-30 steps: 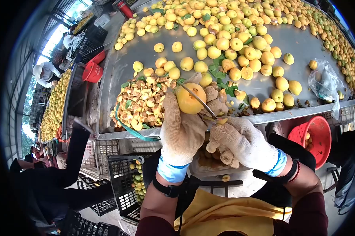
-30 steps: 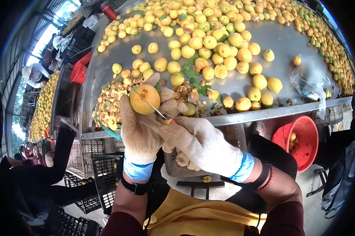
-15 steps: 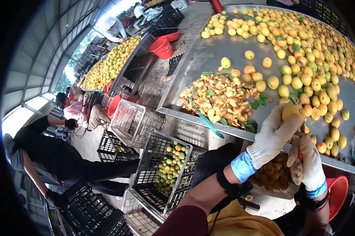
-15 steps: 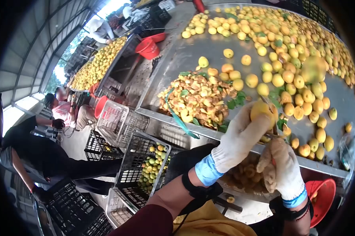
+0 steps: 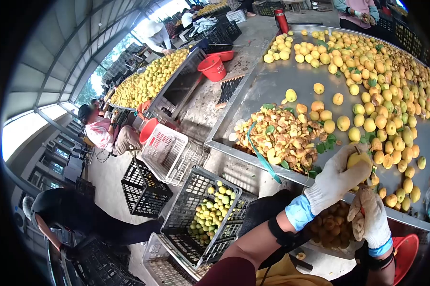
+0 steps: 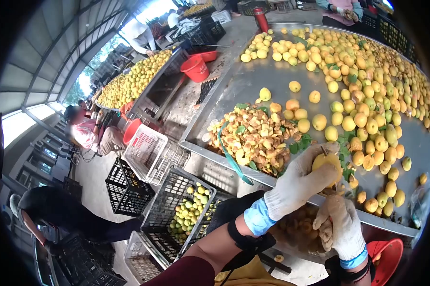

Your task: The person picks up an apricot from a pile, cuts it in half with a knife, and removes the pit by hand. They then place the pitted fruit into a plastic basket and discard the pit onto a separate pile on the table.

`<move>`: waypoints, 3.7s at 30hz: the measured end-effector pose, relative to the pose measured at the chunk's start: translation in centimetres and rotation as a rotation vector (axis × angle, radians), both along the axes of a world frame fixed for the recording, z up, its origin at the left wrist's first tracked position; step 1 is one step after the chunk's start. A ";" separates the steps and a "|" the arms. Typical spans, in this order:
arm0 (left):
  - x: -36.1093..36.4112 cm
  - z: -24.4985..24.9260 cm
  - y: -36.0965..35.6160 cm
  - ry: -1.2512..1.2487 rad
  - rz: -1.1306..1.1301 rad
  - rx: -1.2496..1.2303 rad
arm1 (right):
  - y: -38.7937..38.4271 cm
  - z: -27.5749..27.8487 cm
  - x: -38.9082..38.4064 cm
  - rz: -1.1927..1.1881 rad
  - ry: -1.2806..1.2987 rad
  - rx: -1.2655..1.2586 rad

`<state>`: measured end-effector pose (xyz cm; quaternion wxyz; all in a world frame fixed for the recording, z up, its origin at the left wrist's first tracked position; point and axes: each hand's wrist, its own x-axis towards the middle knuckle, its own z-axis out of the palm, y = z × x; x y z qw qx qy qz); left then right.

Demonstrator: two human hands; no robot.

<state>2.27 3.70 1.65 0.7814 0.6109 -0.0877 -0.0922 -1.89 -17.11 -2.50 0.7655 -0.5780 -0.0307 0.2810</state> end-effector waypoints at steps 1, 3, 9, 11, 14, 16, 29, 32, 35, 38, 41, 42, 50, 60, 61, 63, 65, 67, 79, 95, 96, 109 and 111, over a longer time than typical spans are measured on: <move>-0.3 -0.1 -0.4 -0.019 0.021 -0.052 | 0.2 -0.6 -0.4 -0.005 -0.004 0.003; -0.4 -2.1 -1.4 0.076 0.008 -0.239 | 1.2 -1.4 -1.4 -0.110 -0.012 -0.136; -0.2 -3.7 -2.4 0.320 -0.020 -0.644 | 0.6 -6.4 -0.4 -0.268 -0.342 -0.260; 0.4 -1.6 -1.1 0.180 -0.045 -0.372 | -0.4 -0.4 -0.1 -0.111 0.090 -0.015; 0.2 -0.2 -0.7 0.094 -0.112 -0.226 | -0.8 1.2 -0.9 -0.094 0.125 0.042; 0.4 -1.4 -1.4 0.146 -0.076 -0.213 | 0.1 2.1 -1.4 -0.080 0.125 0.042; -0.8 -3.0 -3.7 0.188 0.057 -0.394 | 3.2 1.9 -1.1 -0.302 -0.192 -0.427; -0.6 -2.3 -3.3 0.166 0.002 -0.325 | 3.4 3.5 -1.4 -0.307 -0.116 -0.396; -0.9 -4.1 -2.9 -0.275 0.110 0.122 | 3.8 3.5 -2.0 -0.251 -0.105 -0.395; -1.3 -3.3 -3.9 0.307 -0.019 -0.579 | 4.0 1.3 -1.8 -0.358 -0.391 -0.635; -1.3 -2.9 -4.2 0.393 -0.010 -0.678 | 3.3 1.3 -1.2 -0.303 -0.550 -0.694; -1.1 -2.7 -4.2 0.394 -0.025 -0.685 | 3.0 1.6 -0.9 -0.277 -0.542 -0.712; -0.3 -2.1 -3.5 0.101 -0.006 -0.177 | 1.3 3.6 -1.4 -0.146 -0.403 -0.673; 1.1 -3.5 -3.6 0.170 -0.008 -0.390 | 0.6 3.7 -0.4 -0.190 -0.560 -0.831; 1.3 -3.1 -2.9 0.082 -0.009 -0.219 | 0.3 4.0 -0.4 -0.160 -0.534 -0.826; 1.2 -2.7 -3.2 0.054 0.007 -0.163 | 0.3 3.9 -0.5 -0.129 -0.505 -0.821; 0.7 -3.1 -3.3 0.226 -0.013 -0.344 | 1.1 3.0 -0.7 -0.186 -0.565 -0.735; 0.8 -4.8 -3.8 0.336 -0.027 -0.512 | 1.9 1.7 -0.3 -0.213 -0.585 -0.813; 0.5 -5.4 -4.4 0.302 0.002 -0.422 | 1.7 -0.1 0.3 -0.174 -0.609 -0.969; 0.6 -5.0 -5.6 0.304 0.105 -0.491 | 0.4 0.8 0.7 -0.145 -0.281 -0.506; 0.7 -4.9 -5.5 0.339 0.140 -0.512 | 0.2 1.0 0.7 -0.140 -0.324 -0.556; 0.7 -5.6 -4.6 -0.403 0.283 0.438 | -4.1 4.0 2.2 -0.404 -0.114 -0.302; -0.6 -4.7 -5.4 -0.496 0.188 0.629 | -3.5 3.6 2.6 -0.284 -0.105 -0.336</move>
